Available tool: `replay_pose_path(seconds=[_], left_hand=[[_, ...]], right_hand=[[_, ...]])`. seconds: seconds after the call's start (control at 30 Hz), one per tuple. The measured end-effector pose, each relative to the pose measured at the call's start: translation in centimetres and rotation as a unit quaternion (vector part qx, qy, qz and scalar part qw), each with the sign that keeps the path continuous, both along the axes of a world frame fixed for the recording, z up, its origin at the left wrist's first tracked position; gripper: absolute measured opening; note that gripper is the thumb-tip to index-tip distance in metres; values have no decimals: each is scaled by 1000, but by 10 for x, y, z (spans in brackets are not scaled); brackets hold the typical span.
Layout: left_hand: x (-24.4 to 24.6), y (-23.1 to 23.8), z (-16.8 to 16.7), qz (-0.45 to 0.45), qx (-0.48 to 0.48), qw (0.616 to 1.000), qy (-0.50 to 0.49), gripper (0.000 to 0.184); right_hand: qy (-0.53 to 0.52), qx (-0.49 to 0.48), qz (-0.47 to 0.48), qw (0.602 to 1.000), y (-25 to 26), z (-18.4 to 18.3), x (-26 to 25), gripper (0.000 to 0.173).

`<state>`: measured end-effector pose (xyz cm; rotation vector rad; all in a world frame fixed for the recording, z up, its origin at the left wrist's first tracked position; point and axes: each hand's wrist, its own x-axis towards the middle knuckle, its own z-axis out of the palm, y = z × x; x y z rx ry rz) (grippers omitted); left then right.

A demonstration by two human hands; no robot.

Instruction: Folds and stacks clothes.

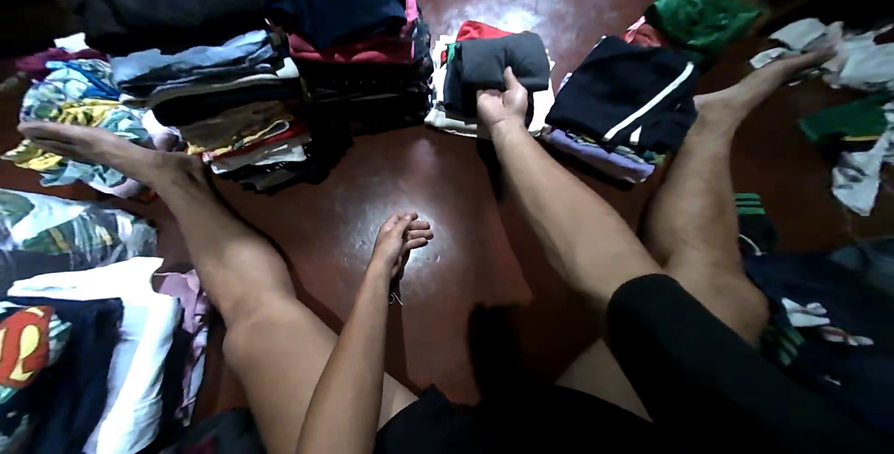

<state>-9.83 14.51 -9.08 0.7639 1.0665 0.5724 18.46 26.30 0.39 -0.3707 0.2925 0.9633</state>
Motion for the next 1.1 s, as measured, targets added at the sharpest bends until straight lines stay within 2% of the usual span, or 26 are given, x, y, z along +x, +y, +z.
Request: replay_pose_path(seconds=[0.23, 0.3, 0.37, 0.5, 0.57, 0.73, 0.87, 0.97, 1.1], left_hand=[[9, -1, 0, 7, 2, 1000, 26, 34], [6, -2, -1, 8, 6, 1000, 23, 33], [5, -4, -3, 10, 9, 1000, 18, 33], [11, -8, 0, 16, 28, 999, 30, 30], [11, -13, -2, 23, 42, 998, 43, 28], [17, -14, -4, 24, 54, 996, 74, 27], [17, -17, -9, 42, 62, 995, 71, 26], [13, -20, -10, 45, 79, 994, 60, 27], [12, -21, -11, 52, 72, 995, 36, 28]], right_hand=[[-66, 84, 22, 994, 27, 60, 19, 31], [-77, 106, 18, 991, 33, 62, 23, 28], [-88, 77, 35, 993, 29, 40, 21, 32], [-58, -66, 78, 993, 7, -31, 11, 51], [-49, -87, 88, 991, 2, -43, 7, 55], [-7, -121, 80, 989, -3, -18, 12, 63], [-17, -118, 88, 989, -7, -17, 11, 58], [-76, -61, 104, 990, -3, -3, 22, 54], [-193, 13, 114, 974, 5, 52, 44, 39]])
